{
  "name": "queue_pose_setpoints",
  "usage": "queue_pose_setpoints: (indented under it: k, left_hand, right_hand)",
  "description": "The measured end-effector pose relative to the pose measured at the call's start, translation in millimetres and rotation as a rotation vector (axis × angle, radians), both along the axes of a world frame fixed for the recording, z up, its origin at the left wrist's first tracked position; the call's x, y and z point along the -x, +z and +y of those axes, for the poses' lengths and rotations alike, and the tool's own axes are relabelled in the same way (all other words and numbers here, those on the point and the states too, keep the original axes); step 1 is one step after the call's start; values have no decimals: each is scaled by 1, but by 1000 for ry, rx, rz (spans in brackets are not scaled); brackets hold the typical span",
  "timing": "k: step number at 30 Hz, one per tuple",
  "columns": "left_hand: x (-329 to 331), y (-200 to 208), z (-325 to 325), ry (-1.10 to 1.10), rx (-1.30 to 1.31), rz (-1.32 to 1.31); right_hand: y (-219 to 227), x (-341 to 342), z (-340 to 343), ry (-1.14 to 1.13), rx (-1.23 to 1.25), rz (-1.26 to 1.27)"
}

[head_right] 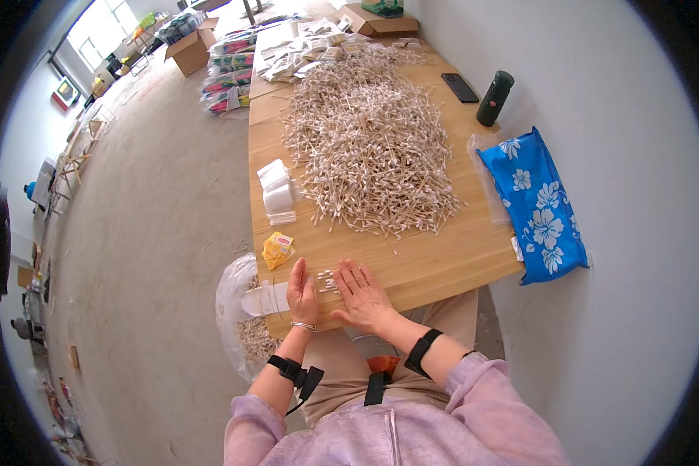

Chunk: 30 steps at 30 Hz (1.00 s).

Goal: Sorting and placing white cotton swabs into small clear plastic bags.

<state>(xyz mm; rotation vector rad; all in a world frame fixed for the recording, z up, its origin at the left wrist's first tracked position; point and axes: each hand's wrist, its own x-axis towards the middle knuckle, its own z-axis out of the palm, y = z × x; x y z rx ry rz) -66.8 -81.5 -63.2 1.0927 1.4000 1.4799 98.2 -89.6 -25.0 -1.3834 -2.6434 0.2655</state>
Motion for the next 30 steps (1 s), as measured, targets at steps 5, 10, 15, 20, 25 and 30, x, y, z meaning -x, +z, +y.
queue_pose_setpoints:
  k: [5,10,15,20,25,30]
  left_hand:
    - [-9,8,3,5,5,-20]
    - [-10,10,4,9,-8,3]
    - [-20,11,6,10,-18,21]
    - [-33,7,1,-12,-4,15]
    - [-36,8,3,28,-74,19]
    - [-26,12,6,-41,101,-320]
  right_hand:
    - [1,-9,8,31,16,-21]
    - [10,-10,19,-157,33,104]
    - [-8,-14,22,-370,2,674]
    - [-10,13,23,-467,166,1020]
    - [-11,23,24,-449,151,1147]
    - [-9,19,31,-487,179,1151]
